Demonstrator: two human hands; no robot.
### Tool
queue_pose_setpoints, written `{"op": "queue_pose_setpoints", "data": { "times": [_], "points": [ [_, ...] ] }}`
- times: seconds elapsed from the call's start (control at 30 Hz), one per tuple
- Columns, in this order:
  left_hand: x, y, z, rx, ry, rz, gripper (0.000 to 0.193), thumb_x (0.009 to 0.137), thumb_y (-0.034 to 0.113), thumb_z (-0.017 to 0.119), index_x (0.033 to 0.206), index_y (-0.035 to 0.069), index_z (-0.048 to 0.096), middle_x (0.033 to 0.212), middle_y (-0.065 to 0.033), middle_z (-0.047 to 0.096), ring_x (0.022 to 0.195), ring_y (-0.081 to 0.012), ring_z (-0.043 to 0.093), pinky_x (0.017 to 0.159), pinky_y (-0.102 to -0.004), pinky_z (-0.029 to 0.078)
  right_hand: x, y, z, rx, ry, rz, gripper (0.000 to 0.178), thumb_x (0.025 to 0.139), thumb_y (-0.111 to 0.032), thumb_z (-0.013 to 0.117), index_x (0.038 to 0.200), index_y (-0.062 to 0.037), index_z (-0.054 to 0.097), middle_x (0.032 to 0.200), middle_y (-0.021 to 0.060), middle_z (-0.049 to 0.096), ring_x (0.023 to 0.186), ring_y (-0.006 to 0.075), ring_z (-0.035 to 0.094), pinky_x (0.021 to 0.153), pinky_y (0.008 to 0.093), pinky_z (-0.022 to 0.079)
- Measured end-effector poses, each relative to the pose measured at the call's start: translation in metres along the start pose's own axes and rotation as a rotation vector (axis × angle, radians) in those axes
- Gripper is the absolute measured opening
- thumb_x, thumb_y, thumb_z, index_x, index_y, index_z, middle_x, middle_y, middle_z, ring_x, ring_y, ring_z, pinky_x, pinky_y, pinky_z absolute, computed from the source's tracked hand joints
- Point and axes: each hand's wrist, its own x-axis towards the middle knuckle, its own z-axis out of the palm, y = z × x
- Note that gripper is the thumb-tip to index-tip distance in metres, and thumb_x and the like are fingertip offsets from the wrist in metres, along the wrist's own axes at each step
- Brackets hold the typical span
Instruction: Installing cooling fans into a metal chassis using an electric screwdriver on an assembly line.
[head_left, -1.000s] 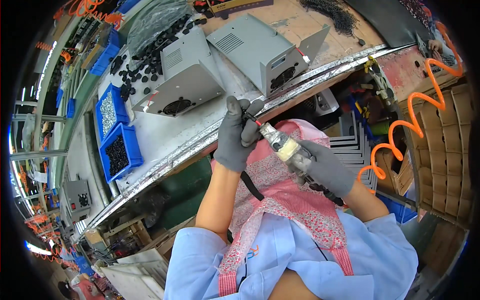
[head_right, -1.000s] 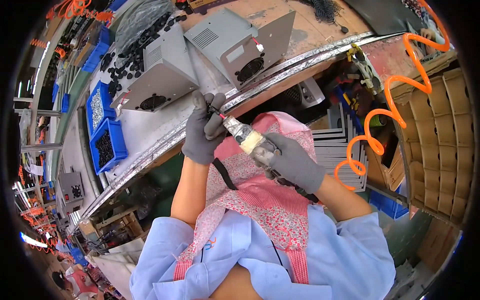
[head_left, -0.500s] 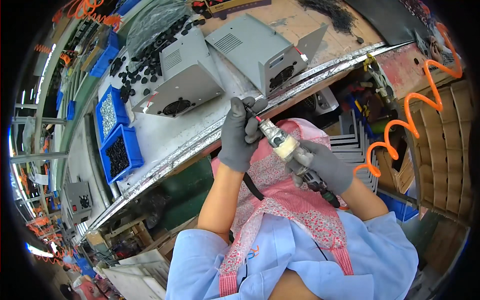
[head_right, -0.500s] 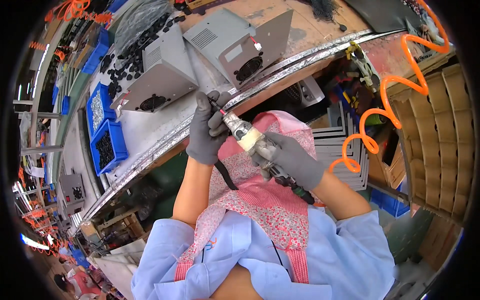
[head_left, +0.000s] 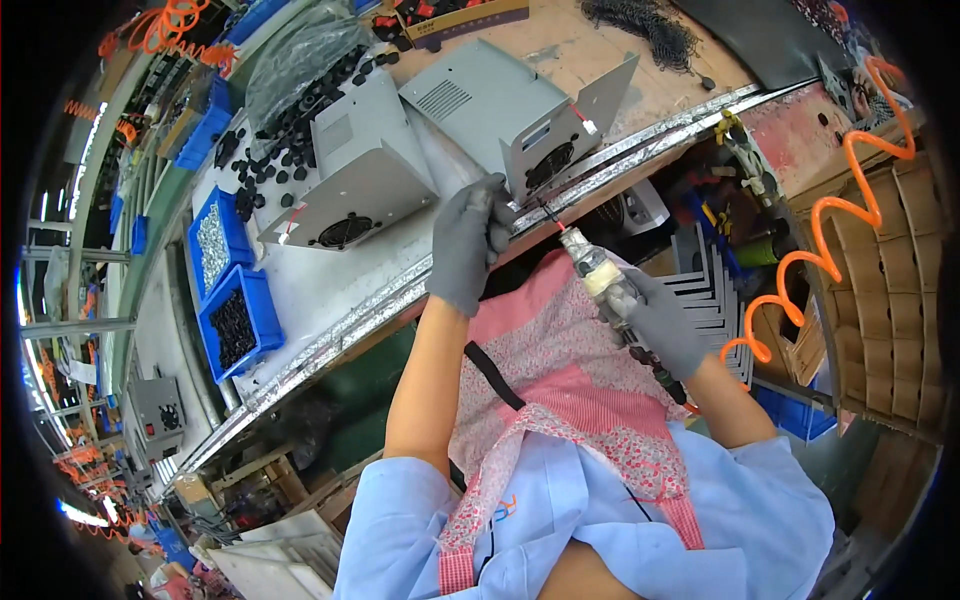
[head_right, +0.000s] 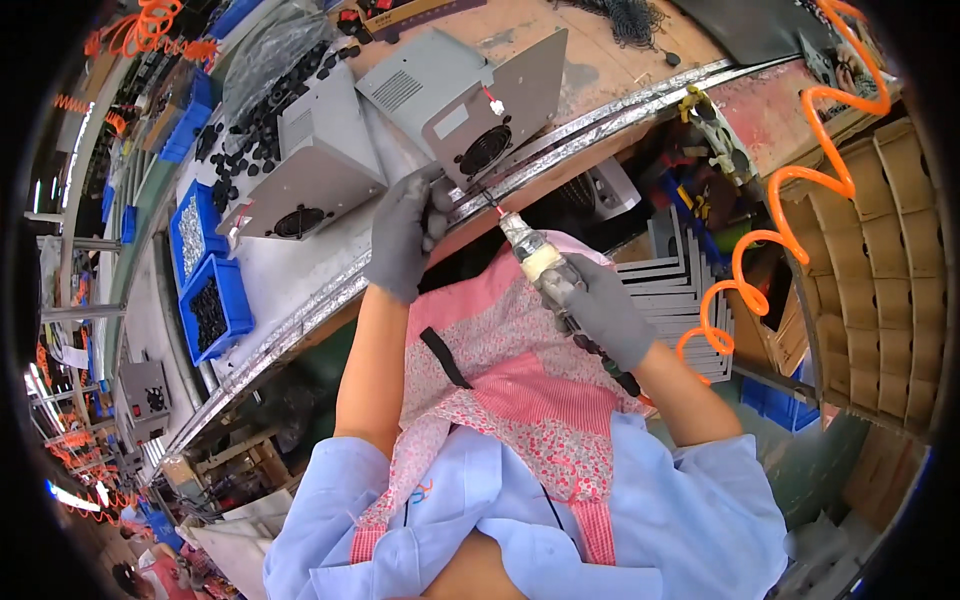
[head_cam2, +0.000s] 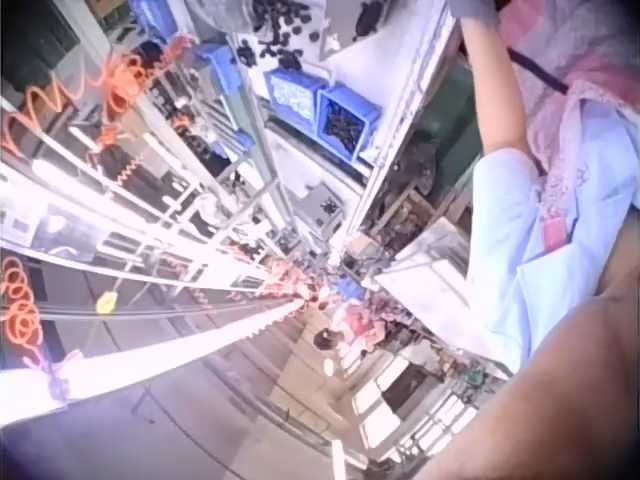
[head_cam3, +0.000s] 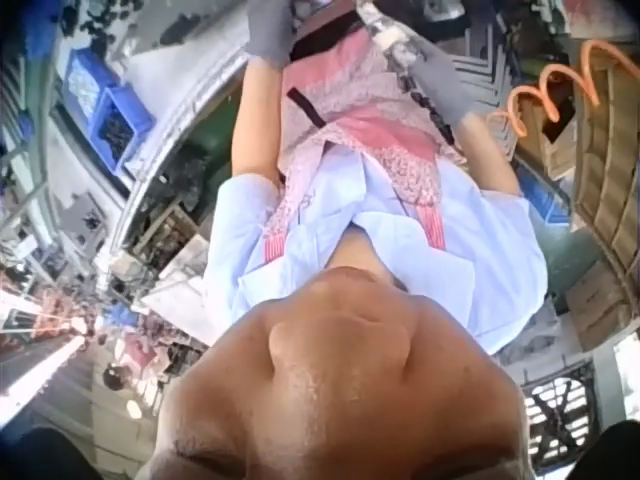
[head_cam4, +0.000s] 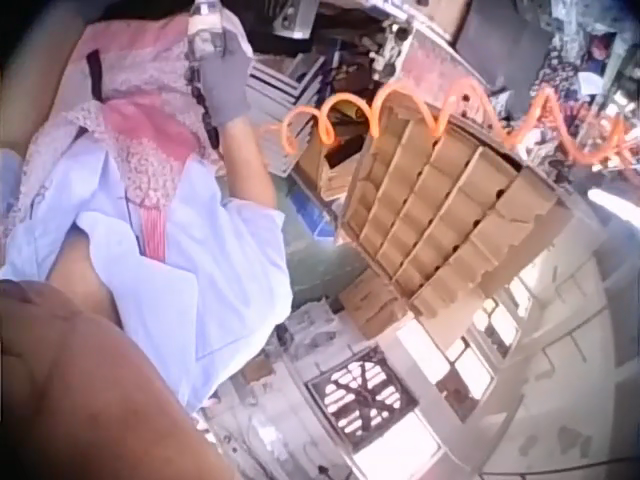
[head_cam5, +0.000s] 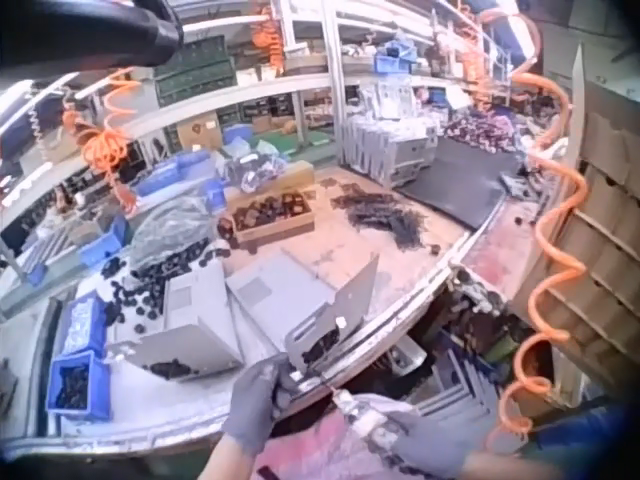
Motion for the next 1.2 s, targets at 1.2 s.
{"op": "queue_pose_setpoints", "data": {
  "times": [1.2],
  "points": [
    [-0.014,-0.014,-0.029,-0.435,-0.216,-0.075,0.050,0.093,0.030,0.059,0.129,-0.001,0.045,0.088,-0.0046,0.061,0.044,-0.0056,0.036,0.037,-0.0178,0.026,-0.008,-0.017,0.018,-0.187,-0.135,-0.160,0.049,0.091,-0.040,0.056,0.120,-0.0015,0.051,0.078,0.0012,0.058,0.055,0.0067,0.054,0.048,0.0217,0.044]
  ]
}}
